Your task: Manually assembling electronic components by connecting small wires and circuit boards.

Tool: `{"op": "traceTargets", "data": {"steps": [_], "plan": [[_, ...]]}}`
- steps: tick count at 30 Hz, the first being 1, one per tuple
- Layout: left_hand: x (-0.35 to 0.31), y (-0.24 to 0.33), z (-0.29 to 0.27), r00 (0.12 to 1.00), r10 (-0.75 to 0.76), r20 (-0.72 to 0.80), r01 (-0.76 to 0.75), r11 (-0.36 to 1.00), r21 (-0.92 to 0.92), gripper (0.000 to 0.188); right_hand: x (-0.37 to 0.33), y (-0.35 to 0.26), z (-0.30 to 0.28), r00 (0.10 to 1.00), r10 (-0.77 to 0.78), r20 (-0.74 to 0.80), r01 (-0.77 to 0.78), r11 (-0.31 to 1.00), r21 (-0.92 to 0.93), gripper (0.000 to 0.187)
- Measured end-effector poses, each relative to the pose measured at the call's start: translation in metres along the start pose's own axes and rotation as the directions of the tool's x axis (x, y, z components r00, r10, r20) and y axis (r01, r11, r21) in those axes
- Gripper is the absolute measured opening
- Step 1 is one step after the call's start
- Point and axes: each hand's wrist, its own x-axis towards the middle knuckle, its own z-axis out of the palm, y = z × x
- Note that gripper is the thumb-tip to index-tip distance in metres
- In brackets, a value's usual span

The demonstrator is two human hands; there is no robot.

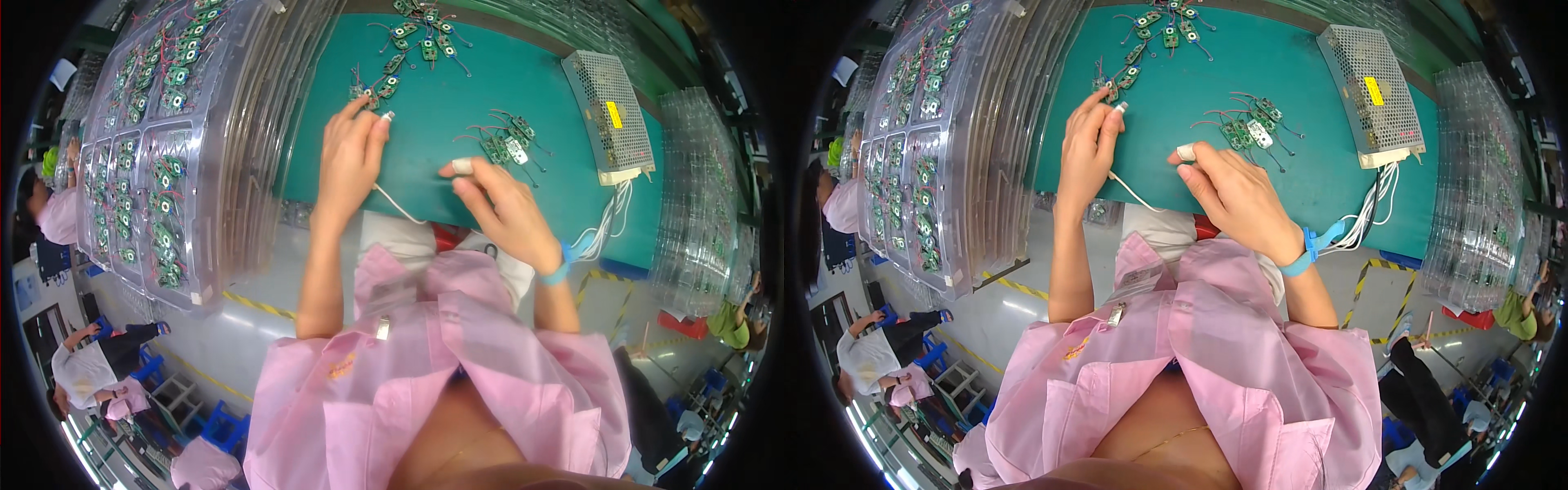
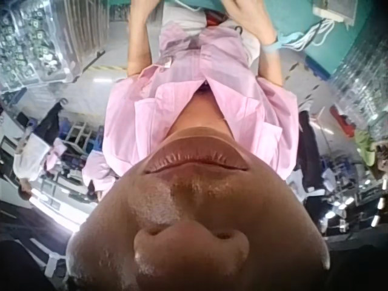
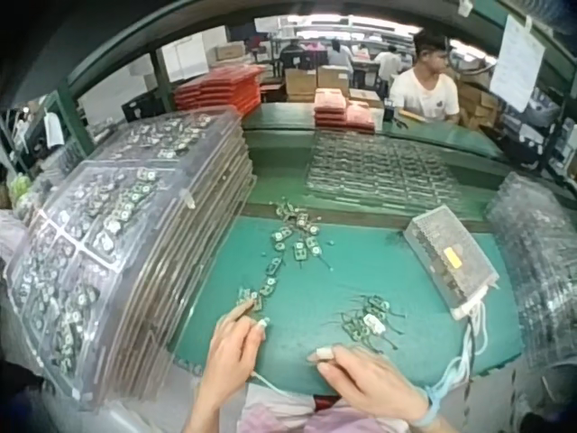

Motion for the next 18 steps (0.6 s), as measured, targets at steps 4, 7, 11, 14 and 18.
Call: {"op": "traceTargets", "data": {"steps": [4,7,11,14,18], "plan": [[-0.033,0.009,-0.002,0.997,-0.078,0.027,0.079,0.994,-0.08,0.021,-0.003,0.005,0.001,0.999,0.046,0.004,-0.046,0.998,0.054,0.015],[-0.051,0.015,-0.005,0.991,-0.126,0.034,0.13,0.979,-0.16,0.022,-0.001,0.005,0.007,1.0,0.026,0.001,-0.026,0.998,0.061,0.013],[-0.065,0.019,-0.011,0.985,-0.17,0.014,0.165,0.931,-0.324,0.023,0.016,-0.002,0.024,0.995,-0.089,-0.037,0.09,0.996,0.02,0.012],[-0.068,0.019,-0.016,0.99,-0.135,-0.026,0.115,0.915,-0.387,0.023,0.034,-0.005,0.042,0.963,-0.209,-0.167,0.195,0.976,-0.098,0.012],[-0.078,0.018,-0.02,0.954,-0.278,-0.116,0.176,0.827,-0.534,0.024,0.055,-0.012,0.068,0.912,-0.315,-0.263,0.241,0.93,-0.278,0.014]]}}
